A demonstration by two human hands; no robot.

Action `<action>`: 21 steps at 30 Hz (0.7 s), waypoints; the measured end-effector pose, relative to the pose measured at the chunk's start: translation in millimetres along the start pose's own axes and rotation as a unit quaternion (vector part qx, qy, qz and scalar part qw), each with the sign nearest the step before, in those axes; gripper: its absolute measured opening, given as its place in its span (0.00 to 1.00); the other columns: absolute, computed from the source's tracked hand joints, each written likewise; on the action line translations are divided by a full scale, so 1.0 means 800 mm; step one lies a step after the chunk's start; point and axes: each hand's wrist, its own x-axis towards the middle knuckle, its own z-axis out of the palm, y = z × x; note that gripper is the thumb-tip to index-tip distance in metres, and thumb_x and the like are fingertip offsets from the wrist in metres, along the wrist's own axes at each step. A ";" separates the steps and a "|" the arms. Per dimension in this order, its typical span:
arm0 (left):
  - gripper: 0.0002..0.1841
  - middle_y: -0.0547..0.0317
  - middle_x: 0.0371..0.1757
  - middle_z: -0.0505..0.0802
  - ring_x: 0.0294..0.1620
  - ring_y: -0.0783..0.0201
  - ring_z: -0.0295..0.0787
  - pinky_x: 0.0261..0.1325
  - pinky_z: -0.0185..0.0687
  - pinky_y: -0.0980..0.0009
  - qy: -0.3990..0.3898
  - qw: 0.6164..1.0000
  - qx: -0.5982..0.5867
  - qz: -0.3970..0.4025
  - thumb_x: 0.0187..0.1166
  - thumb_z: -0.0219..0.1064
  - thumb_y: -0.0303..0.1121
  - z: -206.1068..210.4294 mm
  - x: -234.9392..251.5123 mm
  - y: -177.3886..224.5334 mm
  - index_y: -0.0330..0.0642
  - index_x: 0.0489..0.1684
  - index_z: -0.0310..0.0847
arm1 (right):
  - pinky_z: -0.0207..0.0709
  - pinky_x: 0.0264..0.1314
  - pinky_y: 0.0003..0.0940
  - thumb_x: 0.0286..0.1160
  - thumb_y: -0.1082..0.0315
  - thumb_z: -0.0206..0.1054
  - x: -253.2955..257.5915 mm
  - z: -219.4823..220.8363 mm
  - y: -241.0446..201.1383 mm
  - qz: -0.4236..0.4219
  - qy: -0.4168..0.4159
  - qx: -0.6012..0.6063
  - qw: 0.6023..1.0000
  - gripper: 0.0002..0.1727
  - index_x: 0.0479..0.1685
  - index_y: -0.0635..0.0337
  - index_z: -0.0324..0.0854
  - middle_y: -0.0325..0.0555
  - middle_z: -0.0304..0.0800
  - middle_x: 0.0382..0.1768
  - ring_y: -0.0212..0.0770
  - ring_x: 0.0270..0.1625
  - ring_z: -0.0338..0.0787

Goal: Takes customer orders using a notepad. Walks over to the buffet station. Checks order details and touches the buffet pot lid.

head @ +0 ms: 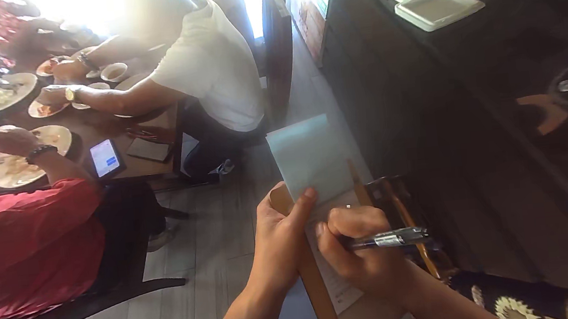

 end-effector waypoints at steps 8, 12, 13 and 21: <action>0.11 0.40 0.39 0.95 0.35 0.54 0.97 0.40 0.96 0.60 0.013 1.000 -0.012 -0.007 0.83 0.67 0.34 -0.004 0.000 0.009 0.37 0.56 0.85 | 0.68 0.22 0.13 0.80 0.66 0.64 0.003 -0.035 0.000 0.074 0.102 0.089 0.988 0.15 0.21 0.48 0.73 0.28 0.72 0.17 0.19 0.20 0.73; 0.11 0.40 0.39 0.95 0.34 0.54 0.97 0.39 0.96 0.60 0.010 1.000 -0.016 -0.005 0.83 0.67 0.34 -0.003 -0.001 0.011 0.38 0.55 0.85 | 0.71 0.20 0.14 0.82 0.59 0.66 -0.003 -0.050 0.014 0.098 0.103 0.042 0.989 0.14 0.24 0.46 0.76 0.27 0.76 0.18 0.21 0.19 0.76; 0.11 0.40 0.39 0.95 0.34 0.54 0.97 0.39 0.96 0.60 0.008 1.000 -0.014 -0.005 0.83 0.67 0.33 -0.002 -0.001 0.010 0.38 0.55 0.85 | 0.73 0.21 0.14 0.82 0.58 0.67 -0.006 -0.050 0.016 0.093 0.092 0.025 0.991 0.13 0.27 0.46 0.77 0.27 0.78 0.20 0.20 0.21 0.77; 0.11 0.41 0.38 0.95 0.34 0.54 0.97 0.38 0.97 0.60 0.009 1.000 -0.008 -0.003 0.83 0.66 0.32 0.001 -0.003 0.011 0.37 0.55 0.84 | 0.62 0.20 0.11 0.76 0.69 0.64 -0.011 -0.049 0.017 0.043 0.057 -0.012 0.997 0.18 0.14 0.52 0.70 0.29 0.71 0.14 0.16 0.19 0.71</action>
